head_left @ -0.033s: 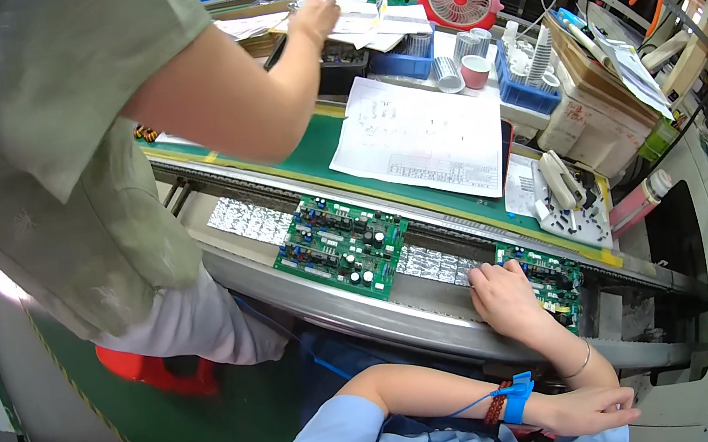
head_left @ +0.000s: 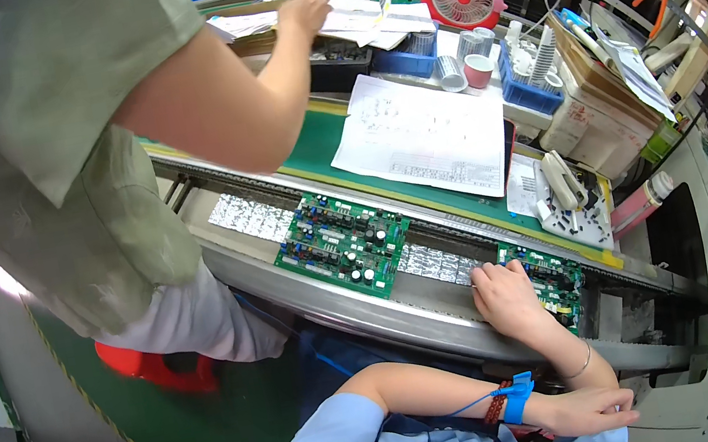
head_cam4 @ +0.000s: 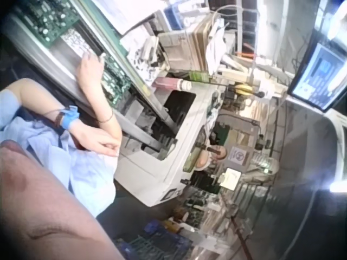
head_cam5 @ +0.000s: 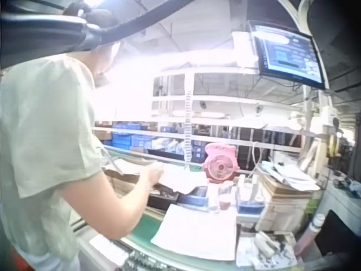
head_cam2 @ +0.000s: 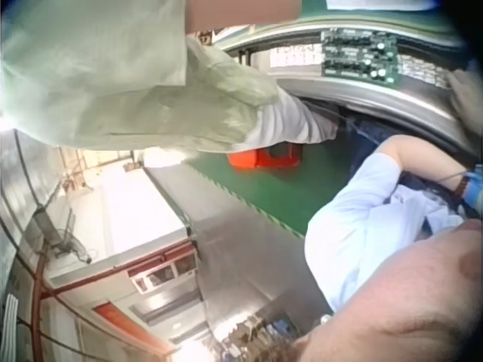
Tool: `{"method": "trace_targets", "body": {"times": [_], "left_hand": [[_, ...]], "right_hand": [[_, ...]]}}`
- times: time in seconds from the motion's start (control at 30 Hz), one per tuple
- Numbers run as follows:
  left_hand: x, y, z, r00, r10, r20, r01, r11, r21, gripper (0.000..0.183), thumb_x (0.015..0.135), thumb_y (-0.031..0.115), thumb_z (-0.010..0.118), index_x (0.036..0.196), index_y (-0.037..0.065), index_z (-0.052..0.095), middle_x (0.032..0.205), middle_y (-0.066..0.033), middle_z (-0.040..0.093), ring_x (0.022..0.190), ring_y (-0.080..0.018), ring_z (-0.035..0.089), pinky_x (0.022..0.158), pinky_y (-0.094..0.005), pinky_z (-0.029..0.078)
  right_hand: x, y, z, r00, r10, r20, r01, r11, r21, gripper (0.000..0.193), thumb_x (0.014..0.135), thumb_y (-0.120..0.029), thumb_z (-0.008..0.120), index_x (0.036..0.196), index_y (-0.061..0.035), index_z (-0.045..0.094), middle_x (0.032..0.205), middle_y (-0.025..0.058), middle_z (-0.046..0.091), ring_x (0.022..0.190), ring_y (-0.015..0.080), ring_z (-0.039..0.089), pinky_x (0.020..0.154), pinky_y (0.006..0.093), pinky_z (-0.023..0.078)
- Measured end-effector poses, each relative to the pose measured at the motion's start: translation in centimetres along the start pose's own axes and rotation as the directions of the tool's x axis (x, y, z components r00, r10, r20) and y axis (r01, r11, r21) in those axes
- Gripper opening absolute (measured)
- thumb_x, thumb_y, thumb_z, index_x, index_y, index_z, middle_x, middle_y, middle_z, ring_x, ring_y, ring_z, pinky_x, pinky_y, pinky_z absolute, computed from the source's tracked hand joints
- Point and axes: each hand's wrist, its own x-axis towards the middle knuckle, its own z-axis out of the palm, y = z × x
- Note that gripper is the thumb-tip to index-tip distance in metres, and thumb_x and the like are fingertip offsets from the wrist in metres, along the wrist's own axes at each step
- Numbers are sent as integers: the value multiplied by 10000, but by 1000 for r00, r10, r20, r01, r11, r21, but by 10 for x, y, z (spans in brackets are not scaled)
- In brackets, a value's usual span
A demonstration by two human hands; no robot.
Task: The person assembles electronic circuit boards on a factory assembly line. They pick up small components, apply adhesive tape, and place them onto the boards. The person also moves the boards along the conveyor belt and handles them with both hands.
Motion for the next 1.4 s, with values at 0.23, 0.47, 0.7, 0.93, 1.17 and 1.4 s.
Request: {"method": "trace_targets", "body": {"times": [0.23,0.47,0.7,0.93,1.17,1.4], "left_hand": [[0,-11,-3,999,-43,-3,43,999,33,453,961,463,403,864,23,435,677,-60,445,639,-167,444,579,-320,382],[0,-18,0,1000,6,-18,-8,997,-82,388,962,383,442,826,21,430,684,-53,425,640,-134,415,571,-299,359],[0,-18,5,986,163,23,-156,970,-189,289,950,298,459,881,18,447,753,-73,482,684,-151,445,601,-302,369],[-1,-16,8,960,281,1,-278,949,151,377,947,416,470,941,42,519,720,-111,566,674,-233,570,603,-348,443],[-4,-2,4,964,266,1,-266,962,62,385,953,411,463,849,42,507,658,-89,502,609,-188,499,554,-336,402],[-4,-7,9,968,250,-6,-249,964,91,385,955,403,465,805,50,498,633,-68,488,595,-168,483,540,-325,390]], "right_hand": [[-6,2,-3,997,63,32,-63,998,-19,91,809,-125,577,813,-58,516,739,94,526,725,257,554,687,379,370],[-9,4,-5,995,89,53,-87,996,-34,104,789,-123,597,788,-56,517,741,98,527,735,257,554,693,379,382],[-12,8,-6,992,112,54,-111,993,-26,104,784,-114,601,789,-58,514,745,101,528,742,262,551,694,385,381],[-15,9,-3,992,121,46,-121,992,19,110,802,-118,594,815,-57,503,747,100,517,731,277,532,684,389,359],[-20,13,-4,988,149,50,-148,989,-7,87,809,-110,591,829,-57,525,761,102,532,717,282,533,683,387,359],[-22,14,-5,984,168,50,-168,986,0,82,806,-105,593,832,-56,533,764,104,546,728,282,542,688,385,363]]}}
